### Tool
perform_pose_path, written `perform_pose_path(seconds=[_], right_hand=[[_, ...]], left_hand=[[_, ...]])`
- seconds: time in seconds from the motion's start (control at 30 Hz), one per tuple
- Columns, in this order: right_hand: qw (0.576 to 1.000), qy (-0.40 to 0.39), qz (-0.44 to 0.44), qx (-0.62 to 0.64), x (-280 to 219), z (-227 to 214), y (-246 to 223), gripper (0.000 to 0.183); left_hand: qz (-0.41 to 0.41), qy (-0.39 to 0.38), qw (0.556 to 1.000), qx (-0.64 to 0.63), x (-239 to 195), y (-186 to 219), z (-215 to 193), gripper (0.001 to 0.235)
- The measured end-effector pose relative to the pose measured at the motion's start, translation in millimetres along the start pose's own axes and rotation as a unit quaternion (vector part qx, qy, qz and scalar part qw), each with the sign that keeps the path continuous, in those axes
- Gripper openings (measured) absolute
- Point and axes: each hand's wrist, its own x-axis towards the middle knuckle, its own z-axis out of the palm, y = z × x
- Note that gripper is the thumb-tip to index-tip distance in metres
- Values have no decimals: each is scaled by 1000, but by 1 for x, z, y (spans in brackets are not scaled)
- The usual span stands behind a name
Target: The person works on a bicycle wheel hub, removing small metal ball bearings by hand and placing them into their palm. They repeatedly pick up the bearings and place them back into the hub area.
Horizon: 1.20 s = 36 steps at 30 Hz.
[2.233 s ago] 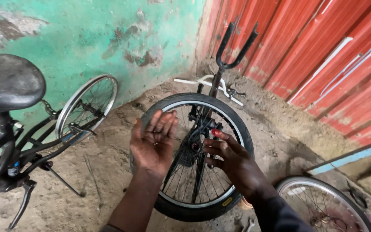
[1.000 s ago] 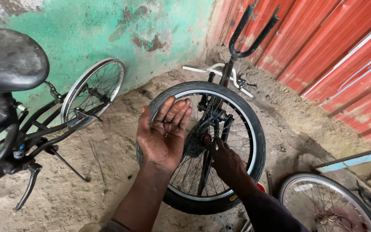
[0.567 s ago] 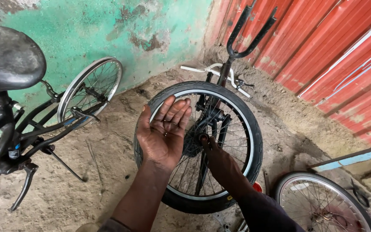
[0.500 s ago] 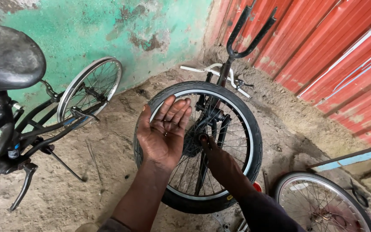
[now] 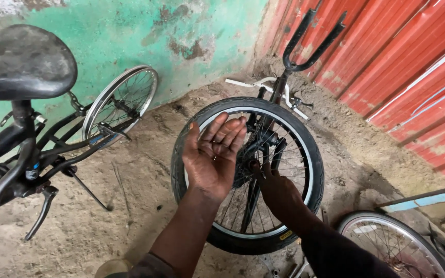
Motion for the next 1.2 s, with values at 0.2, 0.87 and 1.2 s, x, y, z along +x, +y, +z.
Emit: perform_pose_path(seconds=[0.2,0.87,1.2], right_hand=[[976,88,-76,-182,4,-3,-6,47],[891,-72,172,415,24,-22,13,39],[911,-75,176,366,35,-5,4,30]], left_hand=[[-2,-9,1000,4,-2,0,3,65],[-1,-5,1000,6,-1,-6,-7,65],[-17,4,1000,17,-4,-7,-5,67]])
